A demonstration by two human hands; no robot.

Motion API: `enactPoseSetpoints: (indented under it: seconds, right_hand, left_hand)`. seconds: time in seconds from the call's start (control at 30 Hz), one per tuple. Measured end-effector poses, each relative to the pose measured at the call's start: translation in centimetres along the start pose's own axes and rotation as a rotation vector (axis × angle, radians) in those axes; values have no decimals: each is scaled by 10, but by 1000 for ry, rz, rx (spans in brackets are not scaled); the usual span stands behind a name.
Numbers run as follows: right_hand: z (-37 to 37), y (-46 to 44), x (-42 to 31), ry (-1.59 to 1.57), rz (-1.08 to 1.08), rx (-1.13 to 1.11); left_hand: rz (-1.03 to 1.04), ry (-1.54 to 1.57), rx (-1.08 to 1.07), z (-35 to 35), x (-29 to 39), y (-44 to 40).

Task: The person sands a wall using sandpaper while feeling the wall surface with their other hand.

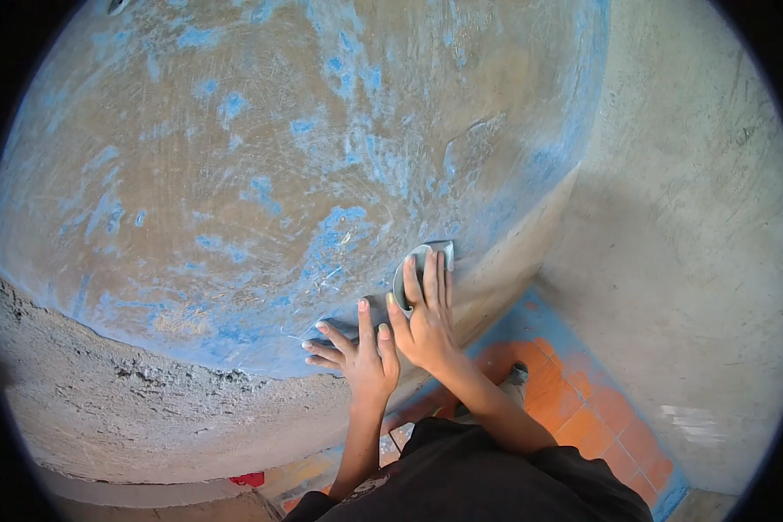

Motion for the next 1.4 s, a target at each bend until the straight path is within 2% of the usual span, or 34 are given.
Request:
enactPoseSetpoints:
  seconds: [0.13,0.23,0.33,0.4,0.5,0.6,0.7,0.77,0.87,0.97,1.07,1.17,1.23,1.33,1.4]
  right_hand:
    - [-48,-65,14,44,-40,148]
    - [-42,-59,16,0,-48,146]
    - [-2,8,14,49,-26,-79]
    - [1,15,25,111,-47,-218]
    - [-54,-48,63,100,-63,112]
    - [-98,-90,112,-18,59,255]
    - [-87,-66,137,-135,101,264]
    - [-66,-34,127,-41,-21,165]
    - [-59,-24,149,156,-128,-92]
    - [-129,-97,200,92,-73,199]
    - [-170,-139,249,-6,25,257]
    - [-144,-99,250,-42,14,170]
    - [-114,-46,244,-33,4,-7]
    - [-114,-30,247,-18,8,-191]
    - [-142,-64,258,-27,15,-78]
  left_hand:
    - [-12,43,27,-1,1,-2]
    - [-52,88,6,-1,-2,0]
    - [-94,185,9,0,7,-5]
    - [-109,228,13,-2,17,-7]
    - [-122,224,0,2,46,-15]
    - [-147,182,-2,15,78,-23]
    - [-169,176,32,25,107,-33]
    - [-203,281,70,34,121,-38]
    - [-268,284,52,49,147,-42]
    - [-328,286,-2,60,171,-45]
    - [-388,341,11,64,189,-47]
    - [-429,388,103,64,203,-55]
    - [-463,433,157,58,214,-60]
    - [-445,401,251,55,222,-69]
    - [-426,384,202,53,234,-72]
Point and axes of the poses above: each hand's wrist, its own y-axis away from the middle knuckle, its own z-axis out of the palm, x = y × z, the point moved 8 cm from there along -y, towards the middle knuckle, and after that the axes turned 12 degrees about -z, right-handed, at the moved point
